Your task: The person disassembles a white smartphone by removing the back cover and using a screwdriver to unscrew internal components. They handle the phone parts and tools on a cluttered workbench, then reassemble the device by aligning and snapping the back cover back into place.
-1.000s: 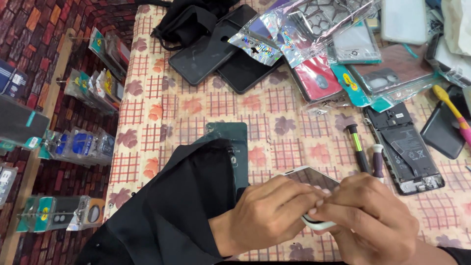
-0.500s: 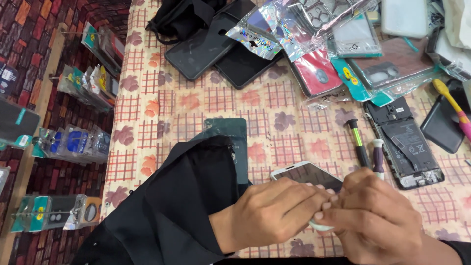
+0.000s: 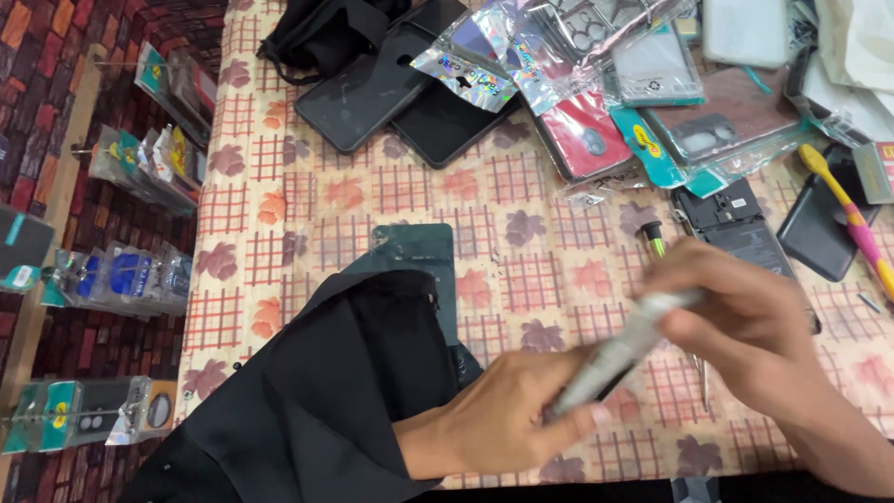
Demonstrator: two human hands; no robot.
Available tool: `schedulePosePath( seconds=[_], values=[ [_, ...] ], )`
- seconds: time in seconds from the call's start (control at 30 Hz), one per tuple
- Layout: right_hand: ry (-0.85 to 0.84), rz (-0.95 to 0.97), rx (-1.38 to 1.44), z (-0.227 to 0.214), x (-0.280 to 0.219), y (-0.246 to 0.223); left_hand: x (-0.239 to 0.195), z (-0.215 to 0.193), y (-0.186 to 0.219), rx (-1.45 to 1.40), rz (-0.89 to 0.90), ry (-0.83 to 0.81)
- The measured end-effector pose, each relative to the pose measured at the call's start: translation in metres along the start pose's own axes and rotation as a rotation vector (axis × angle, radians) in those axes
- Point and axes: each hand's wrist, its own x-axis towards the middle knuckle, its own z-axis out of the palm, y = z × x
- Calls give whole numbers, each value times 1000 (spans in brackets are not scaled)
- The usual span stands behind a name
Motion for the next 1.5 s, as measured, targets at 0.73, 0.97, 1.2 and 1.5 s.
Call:
schedulePosePath(
  seconds=[0.73, 0.97, 1.2, 1.5],
  values=[
    [199, 205, -1153, -83, 17, 33, 11, 2, -7, -261, -227, 278],
    [253, 84, -1246, -89, 9, 47, 5, 19, -39, -556, -216, 261],
    [314, 142, -1208, -103, -3, 70, 26, 42, -98, -1784, 255, -551],
    [503, 184, -1225, -171, -25, 120, 52, 41, -115, -1963, 368, -1169]
  ],
)
